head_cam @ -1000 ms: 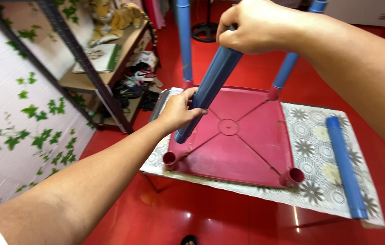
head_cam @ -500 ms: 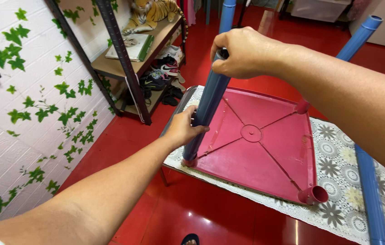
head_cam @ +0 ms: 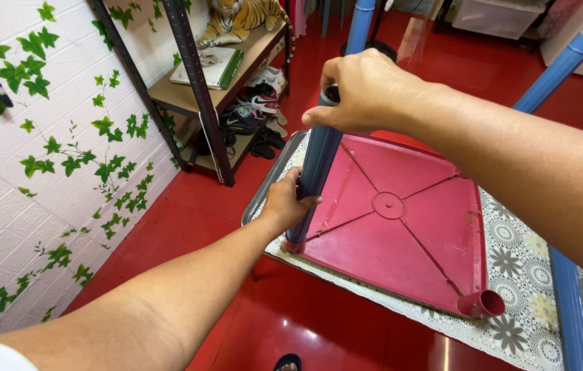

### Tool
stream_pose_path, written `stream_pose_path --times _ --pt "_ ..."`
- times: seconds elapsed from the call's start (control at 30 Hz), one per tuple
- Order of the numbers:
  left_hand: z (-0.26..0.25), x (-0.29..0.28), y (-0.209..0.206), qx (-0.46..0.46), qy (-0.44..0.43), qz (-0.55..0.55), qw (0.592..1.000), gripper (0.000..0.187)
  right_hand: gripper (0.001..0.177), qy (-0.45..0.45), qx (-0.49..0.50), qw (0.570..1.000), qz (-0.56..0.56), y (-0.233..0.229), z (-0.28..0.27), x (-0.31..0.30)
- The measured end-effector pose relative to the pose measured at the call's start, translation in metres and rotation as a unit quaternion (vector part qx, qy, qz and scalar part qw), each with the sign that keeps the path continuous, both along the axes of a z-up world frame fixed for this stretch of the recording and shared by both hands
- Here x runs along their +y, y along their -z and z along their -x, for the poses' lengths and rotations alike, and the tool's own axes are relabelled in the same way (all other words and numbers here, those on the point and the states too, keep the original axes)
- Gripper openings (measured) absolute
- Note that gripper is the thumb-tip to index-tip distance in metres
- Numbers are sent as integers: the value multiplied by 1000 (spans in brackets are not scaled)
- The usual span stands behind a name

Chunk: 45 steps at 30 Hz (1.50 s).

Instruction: The person inserts blue plastic poles into the four corner sockets of an upside-down pink plastic table base. They repeatedly insert and remove the poles, adjusting their fit, and leave the table base with the poles attached.

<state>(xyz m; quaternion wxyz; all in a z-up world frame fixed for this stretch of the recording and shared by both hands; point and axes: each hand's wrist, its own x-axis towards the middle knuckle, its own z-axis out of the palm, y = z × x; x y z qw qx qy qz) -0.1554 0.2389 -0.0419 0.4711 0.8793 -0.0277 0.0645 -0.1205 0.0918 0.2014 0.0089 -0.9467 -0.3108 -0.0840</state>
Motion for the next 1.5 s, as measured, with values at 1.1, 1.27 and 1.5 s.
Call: stream_pose_path --times 1.1,1.27,1.5 --pt "7 23 -32 17 -3 -5 1000 67 46 -68 32 997 -6 26 1 39" --pt "-3 31 -28 -19 51 78 995 74 42 -75 55 996 0 30 1 38" --pt "8 27 -42 -15 3 38 999 63 44 -67 44 997 -2 33 5 38"
